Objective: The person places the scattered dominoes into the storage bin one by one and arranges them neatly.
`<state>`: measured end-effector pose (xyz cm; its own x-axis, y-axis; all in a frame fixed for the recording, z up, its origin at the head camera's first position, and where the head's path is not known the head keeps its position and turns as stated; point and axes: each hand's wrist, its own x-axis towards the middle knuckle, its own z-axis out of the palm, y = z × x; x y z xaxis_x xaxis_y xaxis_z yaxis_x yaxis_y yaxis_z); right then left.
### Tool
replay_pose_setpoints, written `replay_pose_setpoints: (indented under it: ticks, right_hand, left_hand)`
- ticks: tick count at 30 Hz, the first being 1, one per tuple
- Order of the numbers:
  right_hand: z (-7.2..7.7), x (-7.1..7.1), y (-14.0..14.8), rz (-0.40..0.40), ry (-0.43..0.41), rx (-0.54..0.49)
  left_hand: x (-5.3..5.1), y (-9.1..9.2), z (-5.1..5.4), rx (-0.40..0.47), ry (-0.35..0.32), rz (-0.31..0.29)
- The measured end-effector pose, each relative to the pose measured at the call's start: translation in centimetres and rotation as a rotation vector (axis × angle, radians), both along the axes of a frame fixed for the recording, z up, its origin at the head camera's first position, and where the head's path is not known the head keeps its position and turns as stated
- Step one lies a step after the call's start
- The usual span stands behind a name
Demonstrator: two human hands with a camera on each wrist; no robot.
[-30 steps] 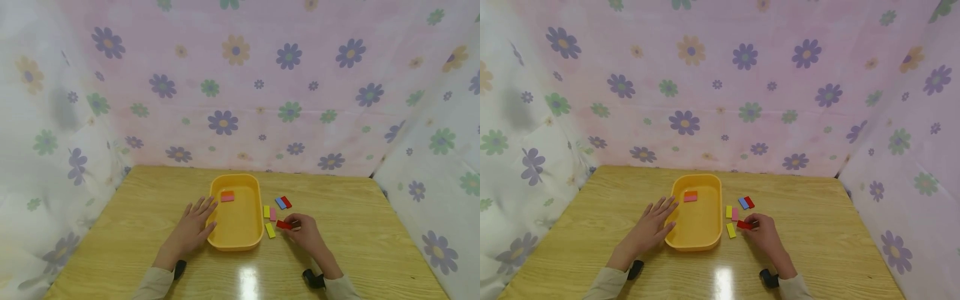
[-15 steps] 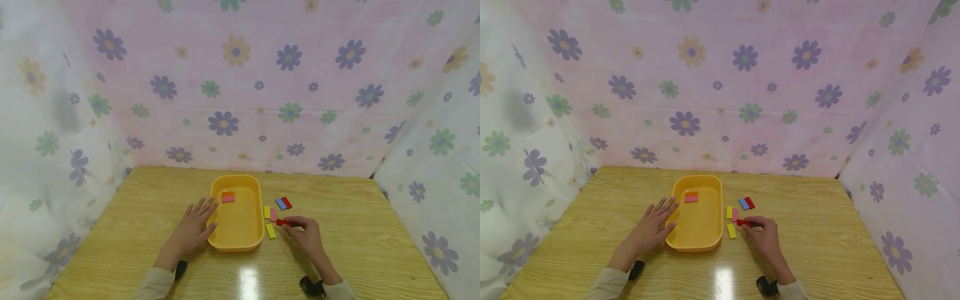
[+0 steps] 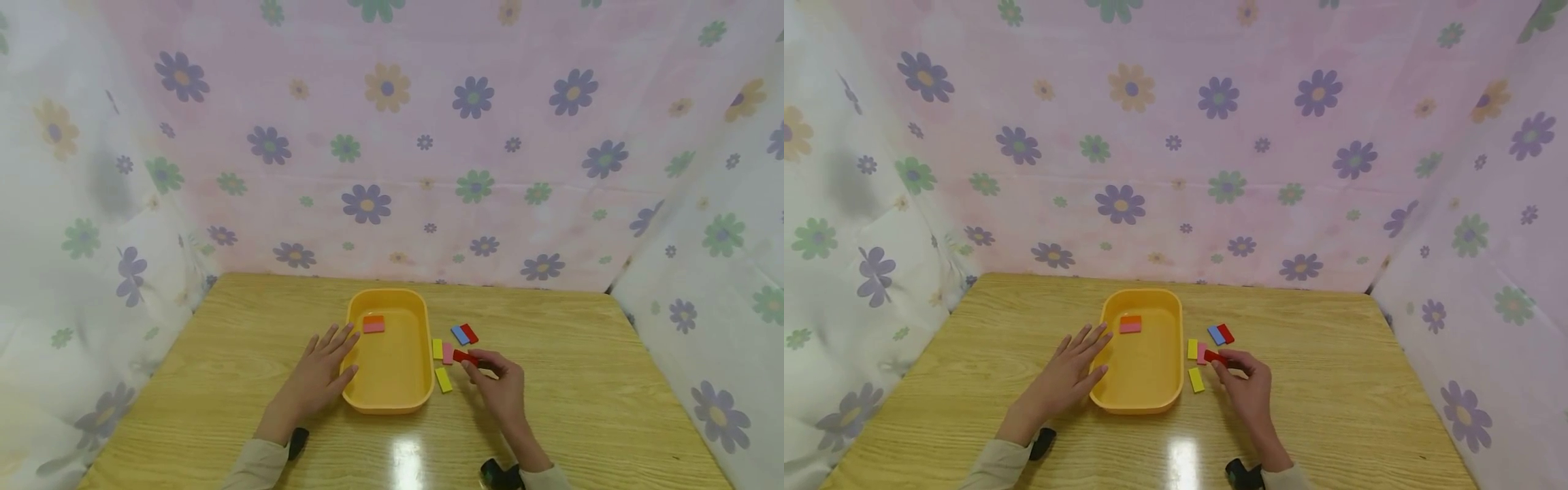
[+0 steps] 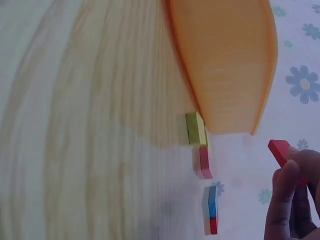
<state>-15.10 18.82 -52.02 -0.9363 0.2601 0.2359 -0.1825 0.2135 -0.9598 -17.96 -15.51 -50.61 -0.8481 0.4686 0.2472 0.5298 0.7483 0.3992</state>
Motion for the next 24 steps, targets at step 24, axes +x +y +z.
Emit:
replay_pose_setpoints:
  ticks: [24]
  right_hand:
    - [1.3, -0.1, -5.5, -0.041, 0.015, -0.262]
  left_hand:
    - [0.1, 0.2, 0.2, 0.013, -0.003, 0.007]
